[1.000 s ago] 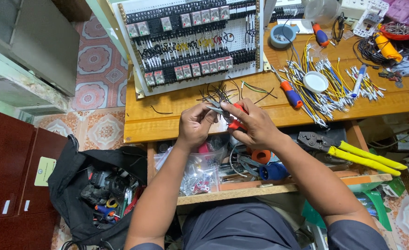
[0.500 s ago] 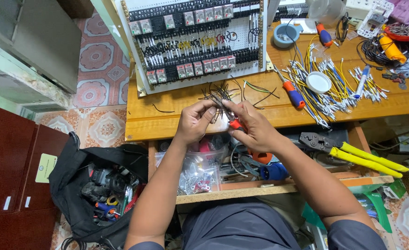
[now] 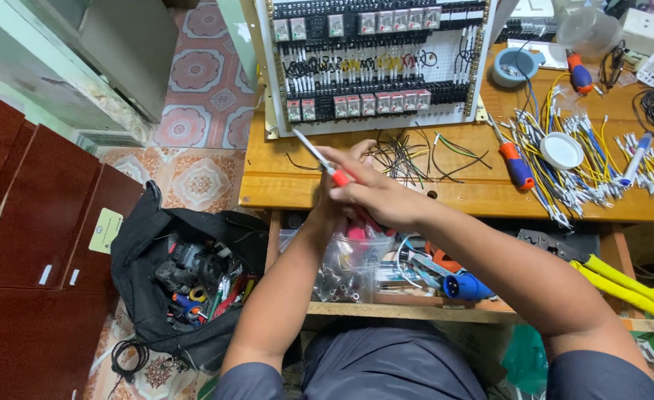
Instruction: Stripping insulation from wires and crimping metal terminals onto the ends using specialized tools.
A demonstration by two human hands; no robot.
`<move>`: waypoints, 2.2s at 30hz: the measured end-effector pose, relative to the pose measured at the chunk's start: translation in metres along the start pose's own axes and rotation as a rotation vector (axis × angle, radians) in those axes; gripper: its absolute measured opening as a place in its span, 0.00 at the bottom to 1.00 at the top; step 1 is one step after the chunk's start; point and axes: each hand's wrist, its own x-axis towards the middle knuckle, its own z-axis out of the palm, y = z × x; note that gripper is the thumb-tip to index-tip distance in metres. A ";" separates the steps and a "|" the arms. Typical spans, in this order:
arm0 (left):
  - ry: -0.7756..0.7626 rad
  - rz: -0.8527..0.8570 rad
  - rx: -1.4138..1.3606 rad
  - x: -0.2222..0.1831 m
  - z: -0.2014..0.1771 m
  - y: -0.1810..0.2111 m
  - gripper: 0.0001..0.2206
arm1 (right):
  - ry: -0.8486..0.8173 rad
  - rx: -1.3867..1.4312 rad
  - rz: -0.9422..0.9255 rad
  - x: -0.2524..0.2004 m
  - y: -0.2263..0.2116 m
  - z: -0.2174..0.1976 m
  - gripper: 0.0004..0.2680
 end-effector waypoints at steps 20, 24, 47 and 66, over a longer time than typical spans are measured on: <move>0.079 -0.024 0.318 0.012 0.029 0.004 0.15 | 0.004 -0.045 0.463 0.146 0.035 0.080 0.23; 0.095 -0.019 0.382 0.004 0.028 -0.007 0.09 | -0.131 -0.301 0.042 0.070 -0.041 0.035 0.29; 0.001 0.189 0.284 0.020 0.013 0.019 0.06 | 1.183 -1.354 0.709 -0.299 0.164 -0.399 0.33; 0.087 0.237 0.235 0.022 0.014 0.021 0.07 | 1.074 -1.495 0.161 -0.187 0.109 -0.385 0.16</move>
